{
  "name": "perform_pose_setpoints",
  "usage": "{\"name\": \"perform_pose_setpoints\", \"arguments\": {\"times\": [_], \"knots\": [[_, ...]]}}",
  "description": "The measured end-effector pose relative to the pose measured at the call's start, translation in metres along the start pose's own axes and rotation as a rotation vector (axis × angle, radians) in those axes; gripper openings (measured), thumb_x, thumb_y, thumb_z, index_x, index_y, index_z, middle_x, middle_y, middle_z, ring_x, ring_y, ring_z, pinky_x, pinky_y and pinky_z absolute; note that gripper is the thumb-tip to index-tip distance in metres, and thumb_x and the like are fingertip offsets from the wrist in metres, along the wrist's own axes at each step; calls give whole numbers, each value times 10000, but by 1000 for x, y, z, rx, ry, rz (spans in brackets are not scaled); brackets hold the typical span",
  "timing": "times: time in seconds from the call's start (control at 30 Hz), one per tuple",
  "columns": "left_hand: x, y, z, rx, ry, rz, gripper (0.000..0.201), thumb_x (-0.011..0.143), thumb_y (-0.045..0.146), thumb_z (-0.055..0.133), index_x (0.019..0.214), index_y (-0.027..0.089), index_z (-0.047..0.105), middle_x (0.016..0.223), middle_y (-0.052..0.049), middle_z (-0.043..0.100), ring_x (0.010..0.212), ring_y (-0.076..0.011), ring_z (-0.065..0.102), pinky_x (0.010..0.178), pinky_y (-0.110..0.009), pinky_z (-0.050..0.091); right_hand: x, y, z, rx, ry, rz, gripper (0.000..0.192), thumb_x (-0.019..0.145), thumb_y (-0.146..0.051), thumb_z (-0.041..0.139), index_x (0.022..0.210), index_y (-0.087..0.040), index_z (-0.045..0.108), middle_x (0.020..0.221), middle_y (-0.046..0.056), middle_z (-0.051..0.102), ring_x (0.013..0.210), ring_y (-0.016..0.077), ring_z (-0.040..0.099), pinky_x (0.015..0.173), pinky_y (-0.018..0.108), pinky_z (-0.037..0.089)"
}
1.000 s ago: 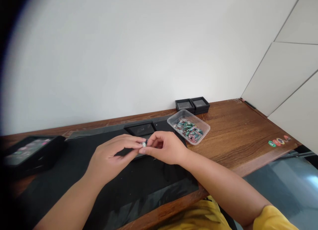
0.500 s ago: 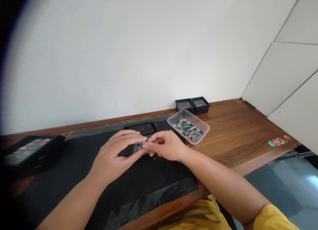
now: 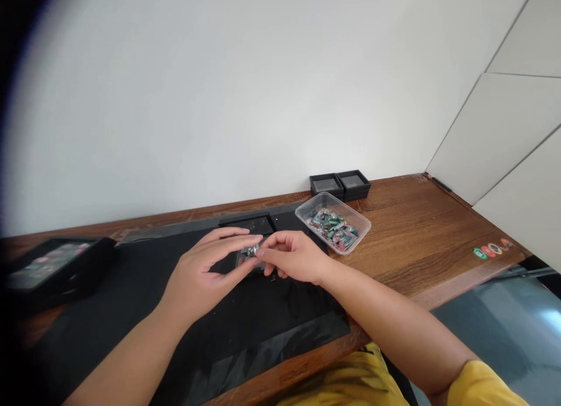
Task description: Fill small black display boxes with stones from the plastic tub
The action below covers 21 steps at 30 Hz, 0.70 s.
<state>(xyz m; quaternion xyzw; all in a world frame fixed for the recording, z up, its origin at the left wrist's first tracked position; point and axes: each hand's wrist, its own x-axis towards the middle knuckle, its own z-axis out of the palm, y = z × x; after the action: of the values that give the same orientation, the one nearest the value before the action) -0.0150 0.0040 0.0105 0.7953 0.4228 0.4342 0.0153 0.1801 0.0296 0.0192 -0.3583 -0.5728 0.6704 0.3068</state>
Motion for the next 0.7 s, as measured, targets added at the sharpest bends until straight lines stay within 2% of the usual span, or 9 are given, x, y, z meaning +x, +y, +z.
{"name": "perform_pose_setpoints", "arguments": {"times": [0.13, 0.23, 0.33, 0.43, 0.57, 0.7], "knots": [[2, -3, -2, -23, -61, -21, 182, 918, 342, 674, 1035, 262, 789, 1041, -57, 812, 1040, -263, 712, 929, -431, 598, 0, -4, -4, -39, 136, -14, 220, 880, -386, 697, 835, -179, 640, 562, -68, 613, 419, 50, 433, 427, 177, 338], [2, -7, -5, -31, -149, -60, 212, 914, 387, 661, 1011, 258, 798, 931, -58, 789, 900, -233, 706, 822, -369, 591, 1, -5, -8, -54, 228, -77, 237, 913, -403, 639, 822, -183, 633, 547, -70, 584, 420, 58, 417, 425, 185, 325], [1, -12, -8, 1, -268, -148, 228, 890, 426, 662, 989, 282, 810, 715, 1, 687, 670, -181, 651, 638, -286, 531, 0, -5, -8, -86, 223, -137, 266, 920, -434, 616, 824, -186, 631, 563, -61, 584, 431, 63, 416, 437, 196, 318], [0, -17, -10, 40, -387, -250, 211, 859, 422, 669, 959, 310, 818, 594, 47, 602, 505, -151, 563, 501, -254, 418, -1, -4, -6, -132, 200, -195, 305, 915, -478, 616, 813, -191, 619, 574, -53, 577, 458, 69, 426, 469, 207, 337], [-1, -23, -11, 54, -445, -324, 228, 841, 390, 639, 944, 304, 824, 513, 61, 548, 426, -149, 503, 429, -252, 302, -5, -2, -3, -207, 200, -256, 336, 899, -520, 641, 806, -201, 595, 603, -44, 575, 535, 94, 498, 537, 225, 399], [-1, -23, -11, 35, -476, -361, 269, 844, 417, 626, 983, 291, 818, 504, 64, 521, 428, -154, 499, 431, -252, 292, -6, -2, -3, -252, 193, -278, 325, 913, -510, 629, 818, -202, 591, 638, -33, 583, 588, 110, 536, 576, 236, 424]]}}
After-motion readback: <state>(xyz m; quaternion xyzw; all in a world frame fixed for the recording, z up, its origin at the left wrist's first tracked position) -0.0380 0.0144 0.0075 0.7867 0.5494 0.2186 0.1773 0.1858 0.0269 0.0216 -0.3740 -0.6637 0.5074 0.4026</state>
